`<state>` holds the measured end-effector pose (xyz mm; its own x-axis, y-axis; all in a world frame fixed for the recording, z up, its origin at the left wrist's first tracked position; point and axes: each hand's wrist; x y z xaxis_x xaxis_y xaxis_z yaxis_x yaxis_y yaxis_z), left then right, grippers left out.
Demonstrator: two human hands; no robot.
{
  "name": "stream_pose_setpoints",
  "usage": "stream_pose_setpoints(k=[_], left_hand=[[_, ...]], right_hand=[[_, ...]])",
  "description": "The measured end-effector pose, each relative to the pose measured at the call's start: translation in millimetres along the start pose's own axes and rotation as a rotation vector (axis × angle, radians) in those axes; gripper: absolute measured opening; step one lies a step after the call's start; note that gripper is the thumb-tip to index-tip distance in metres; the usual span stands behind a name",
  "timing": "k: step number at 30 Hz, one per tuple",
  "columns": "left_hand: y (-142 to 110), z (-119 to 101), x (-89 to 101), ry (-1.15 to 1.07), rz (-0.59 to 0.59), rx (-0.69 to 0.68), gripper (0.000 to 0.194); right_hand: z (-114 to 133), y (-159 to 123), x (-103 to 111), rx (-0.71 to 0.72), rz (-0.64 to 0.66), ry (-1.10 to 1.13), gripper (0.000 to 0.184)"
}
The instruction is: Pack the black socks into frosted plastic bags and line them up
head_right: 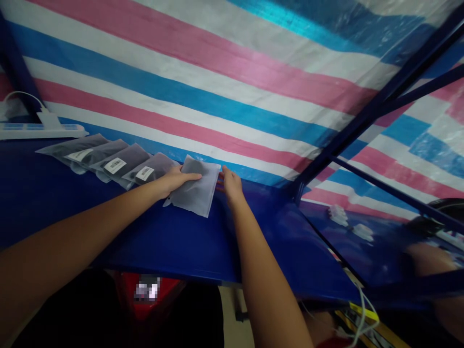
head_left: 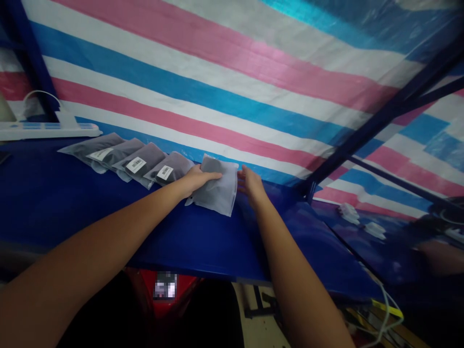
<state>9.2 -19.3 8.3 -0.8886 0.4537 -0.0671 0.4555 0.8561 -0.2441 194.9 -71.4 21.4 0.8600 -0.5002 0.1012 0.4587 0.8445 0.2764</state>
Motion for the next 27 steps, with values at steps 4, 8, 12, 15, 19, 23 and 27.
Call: stream_pose_setpoints(k=[4,8,12,15,19,23,27], left_hand=[[4.0,5.1,-2.4,0.053,0.009,-0.018,0.071],[4.7,8.3,-3.8,0.081,-0.024,-0.013,0.074],[2.9,9.1,-6.9,0.111,-0.041,0.007,0.075],[-0.3,10.2,-12.4,0.122,-0.059,0.016,0.076],[-6.7,13.2,-21.9,0.145,-0.113,-0.026,0.077],[-14.1,13.6,-28.4,0.118,-0.085,-0.018,0.075],[-12.0,11.5,-27.2,0.068,-0.057,0.006,0.069]], right_hand=[[1.8,-5.9,-2.6,-0.059,0.001,0.005,0.029],[-2.0,-6.7,-3.9,0.004,0.023,-0.115,0.024],[-8.2,-2.7,-3.0,0.064,-0.001,-0.209,0.026],[-15.9,1.8,-1.0,0.059,-0.023,-0.251,0.027],[-27.0,8.1,3.0,0.073,-0.031,-0.382,0.031],[-32.0,12.1,5.9,0.155,-0.036,-0.584,0.034],[-28.6,11.0,5.7,0.277,0.006,-0.705,0.036]])
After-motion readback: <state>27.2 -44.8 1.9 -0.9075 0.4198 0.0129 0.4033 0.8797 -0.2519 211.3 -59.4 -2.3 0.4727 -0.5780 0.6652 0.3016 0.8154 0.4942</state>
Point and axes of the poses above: each hand's wrist, its own y-axis towards the middle knuckle, its own x-axis out of the back of the hand, z = x × y, and after that the axes turned 12 degrees about x, right-handed
